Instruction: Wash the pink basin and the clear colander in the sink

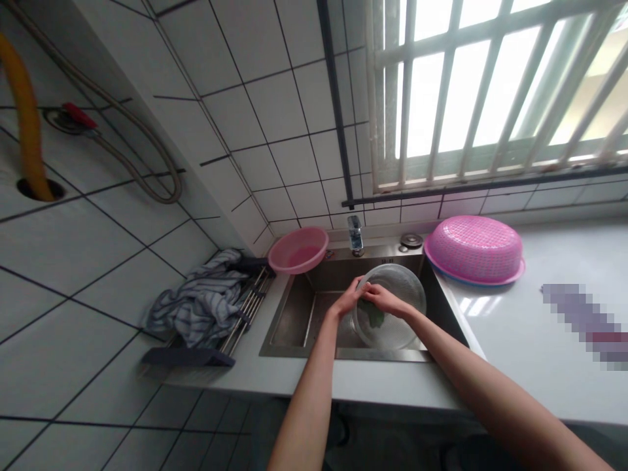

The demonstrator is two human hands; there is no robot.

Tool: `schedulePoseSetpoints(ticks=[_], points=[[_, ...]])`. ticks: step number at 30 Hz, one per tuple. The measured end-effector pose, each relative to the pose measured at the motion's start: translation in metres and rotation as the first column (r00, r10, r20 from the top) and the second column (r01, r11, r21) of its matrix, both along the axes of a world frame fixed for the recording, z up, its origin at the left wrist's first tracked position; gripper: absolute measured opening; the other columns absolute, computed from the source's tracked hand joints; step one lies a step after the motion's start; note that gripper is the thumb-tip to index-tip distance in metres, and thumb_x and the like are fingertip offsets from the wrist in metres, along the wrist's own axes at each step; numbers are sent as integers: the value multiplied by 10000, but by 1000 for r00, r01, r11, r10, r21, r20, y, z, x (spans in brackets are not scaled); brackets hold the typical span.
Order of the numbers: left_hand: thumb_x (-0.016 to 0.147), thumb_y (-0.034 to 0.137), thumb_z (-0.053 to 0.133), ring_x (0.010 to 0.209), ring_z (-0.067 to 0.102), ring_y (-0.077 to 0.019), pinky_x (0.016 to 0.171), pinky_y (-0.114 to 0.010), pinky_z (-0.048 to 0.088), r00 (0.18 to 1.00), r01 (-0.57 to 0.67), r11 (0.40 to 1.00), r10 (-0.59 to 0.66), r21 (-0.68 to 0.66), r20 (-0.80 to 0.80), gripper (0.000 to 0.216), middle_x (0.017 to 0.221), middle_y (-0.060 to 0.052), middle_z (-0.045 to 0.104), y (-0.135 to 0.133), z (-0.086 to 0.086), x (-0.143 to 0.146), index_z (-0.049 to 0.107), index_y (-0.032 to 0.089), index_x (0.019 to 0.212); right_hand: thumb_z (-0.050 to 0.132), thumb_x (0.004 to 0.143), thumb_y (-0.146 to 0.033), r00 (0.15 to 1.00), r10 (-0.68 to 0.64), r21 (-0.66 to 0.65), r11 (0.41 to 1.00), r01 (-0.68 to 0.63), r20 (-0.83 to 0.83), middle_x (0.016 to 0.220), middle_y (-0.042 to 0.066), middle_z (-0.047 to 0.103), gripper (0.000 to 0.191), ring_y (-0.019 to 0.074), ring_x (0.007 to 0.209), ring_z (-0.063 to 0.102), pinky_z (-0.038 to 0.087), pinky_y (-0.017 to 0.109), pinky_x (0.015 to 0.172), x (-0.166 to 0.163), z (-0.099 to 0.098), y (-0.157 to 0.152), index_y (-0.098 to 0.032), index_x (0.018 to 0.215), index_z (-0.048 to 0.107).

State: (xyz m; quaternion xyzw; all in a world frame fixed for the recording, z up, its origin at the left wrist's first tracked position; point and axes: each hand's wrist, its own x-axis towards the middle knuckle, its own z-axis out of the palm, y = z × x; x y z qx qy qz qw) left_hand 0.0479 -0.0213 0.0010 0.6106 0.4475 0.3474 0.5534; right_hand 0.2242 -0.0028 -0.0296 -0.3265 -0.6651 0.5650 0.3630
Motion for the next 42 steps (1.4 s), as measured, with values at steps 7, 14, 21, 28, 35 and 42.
schedulePoseSetpoints(ticks=[7,14,21,28,35,42], points=[[794,690,801,1331,569,-325,1204,-527,390,1000,-2,1000,2,-25,-1,818,1391,-139,614,-2,3,6,520,235,1412,570,817,-533,891,-446,-66,895,442,-80,776,32,649,335,182,706,533,435,288,647,20,6,19,-202,784,606],[815,723,758,1340,578,-332,1201,-510,389,993,-101,990,94,-98,-74,908,1433,-188,594,-5,2,2,432,204,1484,650,803,-451,997,-72,-30,997,72,3,761,41,676,270,189,733,566,472,295,689,5,-1,3,-184,767,673],[909,658,689,1536,404,-337,1301,-505,266,999,20,999,-19,-38,30,760,1632,-130,482,-4,6,6,522,241,1522,601,819,-499,972,-231,0,973,231,-34,791,35,659,308,180,729,536,450,290,679,9,-2,14,-196,770,629],[919,658,678,1487,466,-354,1249,-559,348,999,22,998,-19,-64,33,769,1606,-135,515,-1,0,5,504,258,1553,630,846,-526,990,-136,17,990,137,-28,847,48,701,345,190,760,578,470,304,712,10,-5,13,-184,821,673],[854,687,737,1515,432,-354,1312,-537,226,1000,11,1000,-11,4,23,773,1575,-132,557,2,1,4,611,228,1463,635,813,-514,990,-137,54,989,135,26,848,60,706,332,202,767,583,468,313,724,6,-10,14,-185,796,679],[902,678,689,1444,501,-366,1208,-574,397,999,22,997,-19,-72,44,796,1585,-139,533,-2,4,7,505,260,1554,587,849,-531,949,-315,31,948,315,-15,803,46,676,355,192,726,556,454,306,680,18,-1,18,-188,789,651]])
